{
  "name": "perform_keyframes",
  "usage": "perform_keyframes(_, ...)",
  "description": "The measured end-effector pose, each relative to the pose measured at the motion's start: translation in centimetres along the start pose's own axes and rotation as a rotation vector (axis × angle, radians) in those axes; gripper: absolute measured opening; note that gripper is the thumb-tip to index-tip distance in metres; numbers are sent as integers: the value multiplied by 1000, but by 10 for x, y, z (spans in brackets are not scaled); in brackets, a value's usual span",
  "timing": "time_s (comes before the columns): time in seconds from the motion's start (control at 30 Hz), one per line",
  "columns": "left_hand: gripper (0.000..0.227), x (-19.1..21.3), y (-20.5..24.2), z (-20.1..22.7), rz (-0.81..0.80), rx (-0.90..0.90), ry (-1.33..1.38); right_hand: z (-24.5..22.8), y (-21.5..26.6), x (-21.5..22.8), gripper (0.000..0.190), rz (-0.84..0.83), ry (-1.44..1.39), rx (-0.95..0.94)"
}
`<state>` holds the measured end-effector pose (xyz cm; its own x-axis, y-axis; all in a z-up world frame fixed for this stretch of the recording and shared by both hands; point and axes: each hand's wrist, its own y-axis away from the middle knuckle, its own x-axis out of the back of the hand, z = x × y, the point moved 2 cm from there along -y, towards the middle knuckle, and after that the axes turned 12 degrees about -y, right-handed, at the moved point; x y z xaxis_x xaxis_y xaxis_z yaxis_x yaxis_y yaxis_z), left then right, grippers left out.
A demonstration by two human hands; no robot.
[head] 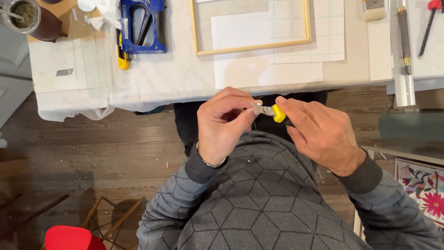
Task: Assembling a picture frame by cutting white spacers to size and cleaning the glass.
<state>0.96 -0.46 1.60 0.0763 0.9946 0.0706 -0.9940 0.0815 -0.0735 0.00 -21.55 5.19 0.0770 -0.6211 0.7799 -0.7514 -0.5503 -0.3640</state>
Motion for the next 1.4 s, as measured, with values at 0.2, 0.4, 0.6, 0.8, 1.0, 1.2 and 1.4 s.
perform_keyframes(0.2,9,-1,-1,1,-53,6,30,-1,6,-4,70,28,-15,-4)
perform_keyframes(0.4,11,-2,-4,6,-31,-11,-15,23,37,-22,58,231,-26,6)
perform_keyframes(0.6,8,25,-5,15,115,-295,-283,60,34,-33,48,-404,89,-15)
perform_keyframes(0.8,12,77,-6,28,378,-192,-83,104,30,-21,45,-233,-87,-96)
perform_keyframes(1.0,9,129,-21,18,478,-340,61,161,17,-16,39,-190,91,-186)
perform_keyframes(1.2,10,136,-41,-17,483,-270,275,175,11,-21,44,-159,274,-174)
perform_keyframes(1.4,3,98,-61,-86,583,83,518,128,0,-25,60,-82,-289,-310)
